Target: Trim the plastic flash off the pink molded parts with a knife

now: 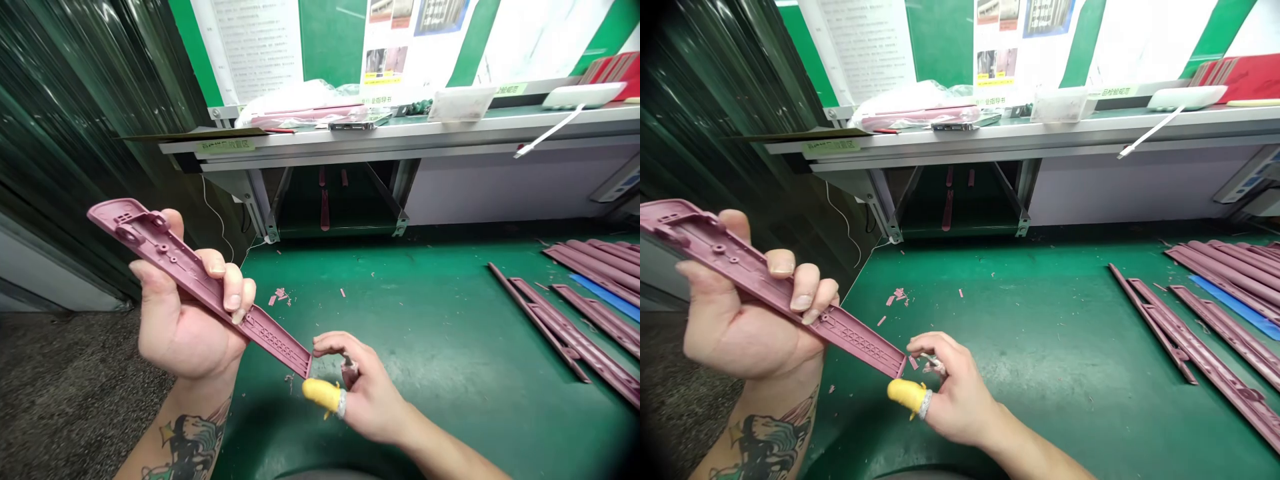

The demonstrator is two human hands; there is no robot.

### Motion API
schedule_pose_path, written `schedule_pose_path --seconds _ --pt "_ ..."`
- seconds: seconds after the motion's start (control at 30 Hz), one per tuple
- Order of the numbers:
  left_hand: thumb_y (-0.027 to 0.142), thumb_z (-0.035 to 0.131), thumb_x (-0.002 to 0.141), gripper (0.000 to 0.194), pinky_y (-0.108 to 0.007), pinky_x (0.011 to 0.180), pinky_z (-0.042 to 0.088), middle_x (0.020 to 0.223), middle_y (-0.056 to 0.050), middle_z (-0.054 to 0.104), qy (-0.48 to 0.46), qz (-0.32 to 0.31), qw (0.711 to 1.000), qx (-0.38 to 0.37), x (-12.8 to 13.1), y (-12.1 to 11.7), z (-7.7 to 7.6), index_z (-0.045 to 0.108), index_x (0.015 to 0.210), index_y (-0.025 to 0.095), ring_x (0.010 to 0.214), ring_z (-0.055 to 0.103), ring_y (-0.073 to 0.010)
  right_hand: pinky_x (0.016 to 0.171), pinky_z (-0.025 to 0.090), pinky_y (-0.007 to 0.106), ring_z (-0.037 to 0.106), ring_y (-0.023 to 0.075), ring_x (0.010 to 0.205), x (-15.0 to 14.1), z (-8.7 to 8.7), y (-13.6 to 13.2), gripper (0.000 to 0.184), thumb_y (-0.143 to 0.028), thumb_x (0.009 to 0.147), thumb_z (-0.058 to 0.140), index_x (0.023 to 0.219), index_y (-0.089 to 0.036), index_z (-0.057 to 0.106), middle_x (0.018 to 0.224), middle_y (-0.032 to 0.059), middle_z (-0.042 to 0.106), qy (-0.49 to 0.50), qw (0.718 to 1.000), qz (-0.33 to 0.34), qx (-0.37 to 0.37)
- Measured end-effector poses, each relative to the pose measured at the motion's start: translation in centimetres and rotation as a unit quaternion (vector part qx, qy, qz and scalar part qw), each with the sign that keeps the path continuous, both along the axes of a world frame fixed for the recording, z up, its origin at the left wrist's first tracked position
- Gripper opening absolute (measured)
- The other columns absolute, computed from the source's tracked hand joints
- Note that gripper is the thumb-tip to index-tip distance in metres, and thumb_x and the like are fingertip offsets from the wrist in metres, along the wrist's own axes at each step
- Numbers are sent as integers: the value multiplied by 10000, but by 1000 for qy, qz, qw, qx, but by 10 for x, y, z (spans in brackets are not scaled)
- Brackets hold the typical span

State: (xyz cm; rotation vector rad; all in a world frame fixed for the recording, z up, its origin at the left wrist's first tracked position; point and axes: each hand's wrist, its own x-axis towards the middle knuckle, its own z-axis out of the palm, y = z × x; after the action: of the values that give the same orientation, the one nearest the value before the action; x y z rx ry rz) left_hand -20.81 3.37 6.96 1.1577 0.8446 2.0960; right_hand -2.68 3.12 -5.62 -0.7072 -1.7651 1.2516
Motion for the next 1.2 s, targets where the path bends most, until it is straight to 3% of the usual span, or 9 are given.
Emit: schedule_pose_path --seconds 0.2,0.3,0.4,0.53,0.63,0.73,0.87,1.0,1.2 --pt "447 120 985 508 -286 392 144 677 28 382 -58 -44 997 -4 2 7 1 609 1078 344 444 208 -91 625 511 267 643 148 682 -16 -8 10 246 -381 801 693 886 -170 601 741 26 681 127 969 46 -209" --pt "455 75 988 555 -271 383 147 663 39 418 -83 -69 994 4 -2 6 4 603 1085 316 431 226 -78 523 475 220 638 145 676 -10 -17 21 287 -404 763 722 890 -178 600 774 27 675 171 954 -68 -235" --pt "475 187 980 474 -243 353 171 666 32 449 -111 -59 992 -6 -9 11 6 624 1048 305 428 242 -71 476 457 209 624 156 689 -2 -19 21 328 -428 732 742 905 -195 589 795 30 658 178 950 -165 -198" --pt "480 420 926 308 -177 353 277 713 20 500 -158 -10 987 -23 -18 33 -9 641 1008 281 461 352 -56 724 521 293 633 211 874 -5 -5 5 481 -348 618 840 1027 -210 627 967 61 683 84 994 -60 -28" --pt "428 493 913 285 -192 556 481 973 -31 604 -24 116 992 -52 -25 50 -36 582 1152 301 740 590 -104 681 508 267 636 157 722 -8 7 6 211 -340 774 725 917 -202 656 836 28 699 36 999 -15 -3" --pt "353 642 834 630 -443 958 453 1344 -126 500 343 275 898 8 -28 48 -65 376 1401 294 1246 471 -284 598 491 252 624 145 634 1 17 21 220 -397 822 666 843 -182 621 696 10 667 49 994 -13 -98" --pt "276 632 841 559 -565 1033 356 1273 -128 592 725 47 677 113 -23 24 -82 451 1369 245 1207 523 -325 656 516 294 658 181 702 24 29 44 338 -485 758 702 814 -176 577 739 27 653 61 976 91 -190" --pt "148 543 893 473 -347 864 517 1122 -102 678 716 -74 686 109 -22 15 -76 452 1356 179 1014 635 -203 576 478 247 585 124 641 47 36 54 359 -510 843 580 998 -190 525 864 34 609 -4 979 169 -112" --pt "89 476 902 384 -467 1013 440 1155 -76 672 770 -27 627 118 -36 15 -52 557 1256 216 1130 588 -234 730 452 273 564 151 816 61 36 46 228 -218 956 357 1065 -221 557 940 38 627 -199 968 50 146"
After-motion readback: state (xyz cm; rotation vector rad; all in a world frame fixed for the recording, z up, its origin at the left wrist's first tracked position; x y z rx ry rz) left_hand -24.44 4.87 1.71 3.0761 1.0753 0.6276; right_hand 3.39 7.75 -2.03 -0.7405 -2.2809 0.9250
